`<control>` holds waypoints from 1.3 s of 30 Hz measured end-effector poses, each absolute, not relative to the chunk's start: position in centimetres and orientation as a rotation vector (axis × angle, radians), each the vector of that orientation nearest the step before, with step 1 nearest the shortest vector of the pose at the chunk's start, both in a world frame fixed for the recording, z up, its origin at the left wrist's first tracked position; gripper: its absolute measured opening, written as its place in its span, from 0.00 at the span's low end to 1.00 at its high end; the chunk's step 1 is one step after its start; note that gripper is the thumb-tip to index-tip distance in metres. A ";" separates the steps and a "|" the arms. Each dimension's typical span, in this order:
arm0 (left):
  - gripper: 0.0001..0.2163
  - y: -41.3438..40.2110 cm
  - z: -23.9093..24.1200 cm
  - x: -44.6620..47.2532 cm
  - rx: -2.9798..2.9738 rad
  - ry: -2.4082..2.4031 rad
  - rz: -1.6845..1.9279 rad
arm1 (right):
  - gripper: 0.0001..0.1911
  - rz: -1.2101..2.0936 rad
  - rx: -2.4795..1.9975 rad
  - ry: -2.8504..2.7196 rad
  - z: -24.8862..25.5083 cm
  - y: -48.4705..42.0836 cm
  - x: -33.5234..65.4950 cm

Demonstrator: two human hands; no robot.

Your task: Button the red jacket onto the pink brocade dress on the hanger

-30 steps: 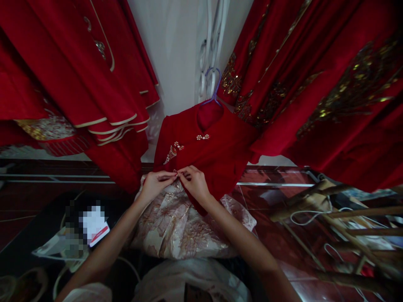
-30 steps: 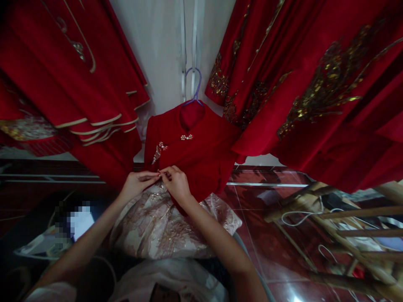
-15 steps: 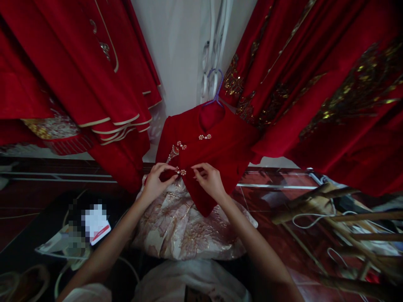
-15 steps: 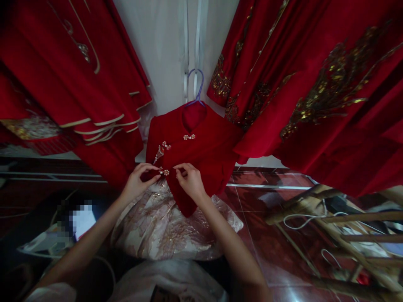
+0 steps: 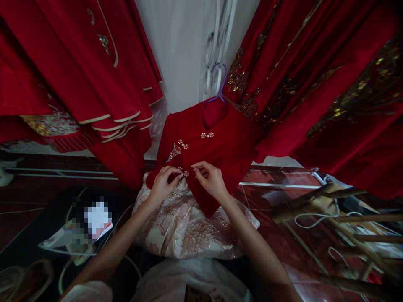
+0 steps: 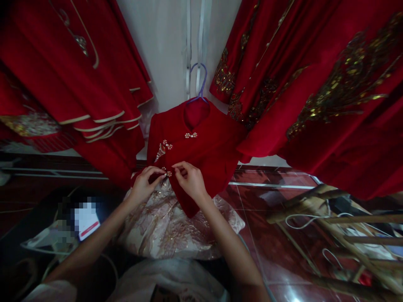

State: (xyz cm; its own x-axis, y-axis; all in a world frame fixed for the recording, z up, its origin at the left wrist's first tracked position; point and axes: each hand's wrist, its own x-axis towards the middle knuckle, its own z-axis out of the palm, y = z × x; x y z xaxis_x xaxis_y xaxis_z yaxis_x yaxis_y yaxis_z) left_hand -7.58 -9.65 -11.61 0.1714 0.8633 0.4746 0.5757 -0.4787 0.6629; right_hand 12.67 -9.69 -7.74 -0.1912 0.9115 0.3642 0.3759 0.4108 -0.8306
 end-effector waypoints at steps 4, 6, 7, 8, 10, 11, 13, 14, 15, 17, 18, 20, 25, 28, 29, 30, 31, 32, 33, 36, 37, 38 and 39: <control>0.05 -9.7 -11.8 -7.2 2.096 1.404 1.220 | 0.10 0.766 -1.095 -1.796 -7.7 -9.4 13.0; 0.05 -9.7 -12.0 -7.0 2.090 1.404 1.224 | 0.09 0.776 -1.071 -1.822 -7.6 -9.3 13.3; 0.05 -9.7 -12.1 -6.9 2.099 1.400 1.220 | 0.09 0.779 -1.060 -1.833 -7.6 -9.2 13.4; 0.05 -9.7 -12.1 -6.8 2.115 1.397 1.213 | 0.09 0.782 -1.051 -1.843 -7.5 -9.2 13.5; 0.05 -9.7 -12.2 -6.6 2.160 1.399 1.205 | 0.09 0.793 -1.033 -1.859 -7.4 -9.1 13.7; 0.04 -9.7 -12.3 -6.6 2.185 1.404 1.205 | 0.09 0.799 -1.026 -1.866 -7.4 -9.1 13.8; 0.04 -9.7 -12.4 -6.4 2.240 1.421 1.205 | 0.09 0.803 -1.017 -1.872 -7.3 -9.1 13.9; 0.04 -9.8 -12.4 -6.2 2.267 1.434 1.203 | 0.09 0.805 -1.018 -1.871 -7.3 -9.1 14.0; 0.04 -9.8 -12.6 -6.1 2.284 1.452 1.203 | 0.09 0.807 -1.021 -1.868 -7.3 -9.1 14.0; 0.05 -9.9 -12.9 -5.9 2.291 1.497 1.220 | 0.10 0.816 -1.030 -1.863 -7.2 -9.1 14.2; 0.05 -9.9 -13.1 -5.8 2.279 1.518 1.237 | 0.10 0.819 -1.031 -1.860 -7.2 -9.1 14.2; 0.05 -9.9 -13.4 -5.6 2.231 1.541 1.272 | 0.09 0.819 -1.028 -1.861 -7.2 -9.1 14.3; 0.07 -9.0 -12.2 -5.4 2.130 1.562 1.309 | 0.09 0.789 -1.028 -1.861 -7.0 -9.1 14.6; 0.10 -7.1 -10.0 -5.6 2.231 1.608 1.358 | 0.10 0.788 -1.025 -1.851 -7.0 -9.0 14.6; 0.11 -6.2 -9.2 -5.7 2.282 1.620 1.365 | 0.09 0.790 -1.020 -1.850 -7.1 -9.0 14.7; 0.12 -5.3 -8.5 -5.9 2.337 1.632 1.360 | 0.09 0.791 -1.016 -1.850 -7.0 -9.0 14.7; 0.13 -4.4 -7.8 -6.1 2.391 1.646 1.332 | 0.09 0.793 -1.012 -1.852 -7.0 -9.0 14.7; 0.14 -3.5 -7.2 -6.3 2.445 1.658 1.283 | 0.09 0.794 -1.010 -1.854 -7.0 -9.1 14.7; 0.14 -2.7 -6.7 -6.6 2.494 1.667 1.226 | 0.09 0.794 -1.010 -1.857 -6.9 -9.0 14.8; 0.13 -1.0 -5.8 -7.3 2.608 1.657 1.051 | 0.09 0.794 -1.014 -1.866 -6.7 -9.1 14.9; 0.12 -0.6 -5.6 -7.5 2.641 1.639 1.003 | 0.09 0.795 -1.016 -1.867 -6.7 -9.1 14.9; 0.11 -0.4 -5.4 -7.6 2.674 1.613 0.960 | 0.09 0.798 -1.018 -1.868 -6.7 -9.1 14.9; 0.10 -0.1 -5.2 -7.8 2.706 1.583 0.918 | 0.09 0.802 -1.018 -1.869 -6.7 -9.1 14.9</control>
